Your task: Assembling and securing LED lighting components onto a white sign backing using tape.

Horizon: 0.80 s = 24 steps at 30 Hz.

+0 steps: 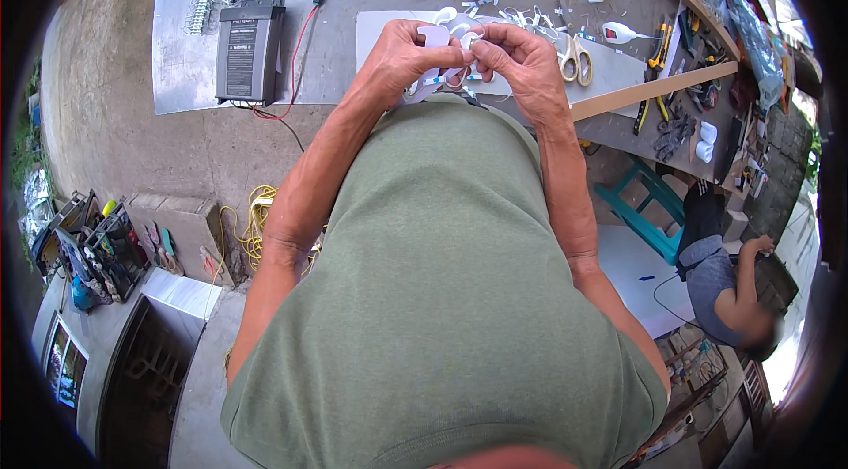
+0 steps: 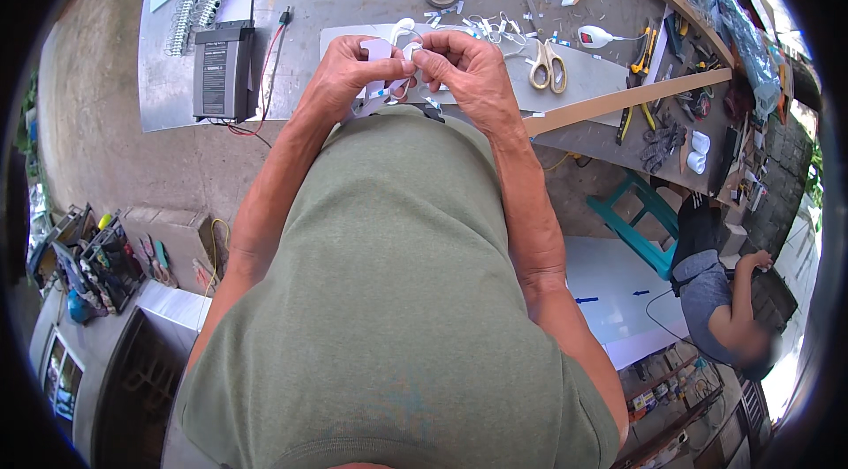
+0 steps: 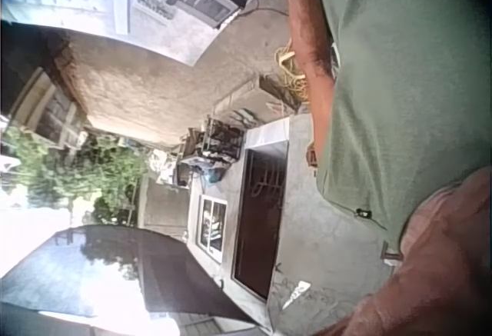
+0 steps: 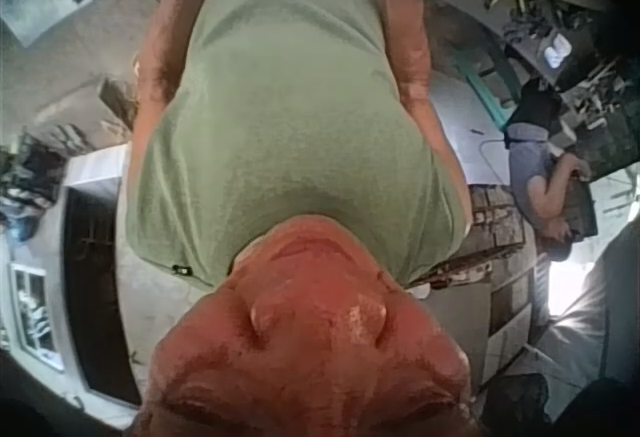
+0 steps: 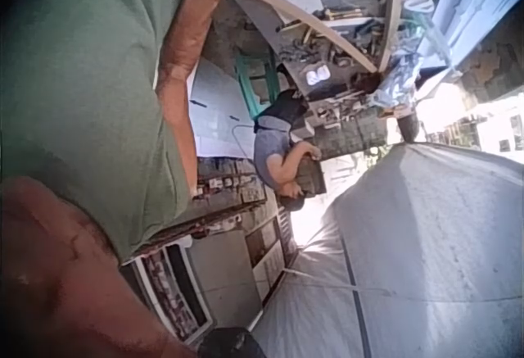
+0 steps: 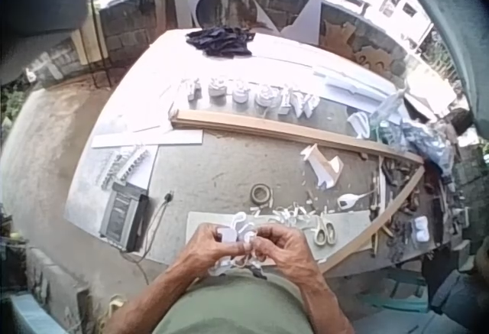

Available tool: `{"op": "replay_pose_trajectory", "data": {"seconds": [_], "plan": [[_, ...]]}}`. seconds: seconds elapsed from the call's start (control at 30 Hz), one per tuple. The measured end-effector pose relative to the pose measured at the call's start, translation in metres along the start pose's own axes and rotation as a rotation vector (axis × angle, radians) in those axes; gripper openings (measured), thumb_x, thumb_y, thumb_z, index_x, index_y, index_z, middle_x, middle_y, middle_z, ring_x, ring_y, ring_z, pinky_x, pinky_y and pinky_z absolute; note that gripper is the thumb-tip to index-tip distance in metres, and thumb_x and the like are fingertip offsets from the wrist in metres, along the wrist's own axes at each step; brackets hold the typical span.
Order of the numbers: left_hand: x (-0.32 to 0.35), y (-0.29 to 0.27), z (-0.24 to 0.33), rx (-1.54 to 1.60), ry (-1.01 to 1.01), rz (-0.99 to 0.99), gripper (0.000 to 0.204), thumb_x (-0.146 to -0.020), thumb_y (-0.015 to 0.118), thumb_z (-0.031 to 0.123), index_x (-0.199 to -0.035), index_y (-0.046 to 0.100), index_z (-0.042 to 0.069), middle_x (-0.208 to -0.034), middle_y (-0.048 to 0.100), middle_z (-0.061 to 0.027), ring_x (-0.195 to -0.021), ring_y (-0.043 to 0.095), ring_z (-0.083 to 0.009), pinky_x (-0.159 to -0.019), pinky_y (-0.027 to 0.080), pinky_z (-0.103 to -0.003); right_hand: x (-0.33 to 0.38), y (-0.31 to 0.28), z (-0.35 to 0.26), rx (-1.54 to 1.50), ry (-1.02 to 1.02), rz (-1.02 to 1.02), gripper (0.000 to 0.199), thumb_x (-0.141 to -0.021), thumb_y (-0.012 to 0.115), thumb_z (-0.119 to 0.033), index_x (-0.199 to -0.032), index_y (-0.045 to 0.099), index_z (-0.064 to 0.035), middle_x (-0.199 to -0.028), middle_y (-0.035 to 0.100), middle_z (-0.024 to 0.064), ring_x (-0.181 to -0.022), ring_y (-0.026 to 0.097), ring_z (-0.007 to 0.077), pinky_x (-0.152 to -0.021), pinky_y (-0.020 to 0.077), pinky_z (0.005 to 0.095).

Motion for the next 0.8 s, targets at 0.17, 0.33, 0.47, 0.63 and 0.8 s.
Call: {"op": "replay_pose_trajectory", "data": {"seconds": [0.17,0.33,0.47,0.63,0.8], "plan": [[0.000,-0.003,-0.002,-0.046,0.015,0.019,0.019,-0.079,0.078,0.011,-0.089,0.070,-0.003,-0.075,0.070,-0.0106,-0.062,0.065,-0.0152,-0.060,0.052,-0.028,-0.001,-0.001,0.000,0.013,0.014,0.004,0.026,-0.091,0.072,-0.014,-0.109,0.068,0.0049,-0.088,0.071,0.0078,-0.072,0.063,0.0103,-0.060,0.0500,0.0230],[0.001,0.003,0.005,-0.022,-0.002,-0.016,0.019,-0.080,0.079,0.011,-0.089,0.071,-0.003,-0.075,0.070,-0.0108,-0.063,0.065,-0.0153,-0.060,0.052,-0.029,-0.002,-0.002,0.005,0.008,0.028,0.018,0.024,-0.090,0.073,-0.014,-0.105,0.070,0.0037,-0.083,0.070,0.0062,-0.068,0.061,0.0086,-0.058,0.0489,0.0223],[-0.002,0.000,-0.001,-0.009,-0.010,-0.012,0.019,-0.081,0.078,0.011,-0.090,0.070,-0.003,-0.075,0.070,-0.0109,-0.064,0.066,-0.0162,-0.060,0.052,-0.029,-0.003,-0.004,0.009,-0.005,0.024,0.087,0.022,-0.090,0.074,-0.015,-0.102,0.071,0.0025,-0.076,0.067,0.0030,-0.064,0.058,0.0065,-0.055,0.0466,0.0211],[-0.002,-0.004,-0.011,0.136,-0.058,-0.043,0.019,-0.081,0.076,0.012,-0.092,0.073,-0.002,-0.079,0.072,-0.0112,-0.067,0.068,-0.0157,-0.063,0.053,-0.027,-0.003,-0.002,0.007,-0.017,0.041,0.101,0.020,-0.089,0.074,-0.015,-0.100,0.071,0.0020,-0.073,0.066,0.0018,-0.062,0.057,0.0057,-0.054,0.0448,0.0204],[-0.004,-0.002,-0.011,0.112,-0.014,-0.067,0.017,-0.081,0.075,0.009,-0.092,0.071,-0.003,-0.078,0.071,-0.0114,-0.069,0.068,-0.0173,-0.065,0.053,-0.029,-0.002,-0.004,0.005,-0.027,0.005,0.118,0.019,-0.089,0.073,-0.013,-0.099,0.072,0.0022,-0.073,0.065,0.0018,-0.062,0.056,0.0054,-0.054,0.0438,0.0202]]}}
Point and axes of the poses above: each hand's wrist, its own x-axis away from the middle knuckle, its own y-axis out of the palm, z = x × y, the point moved 7 cm from there along -x, towards the middle knuckle
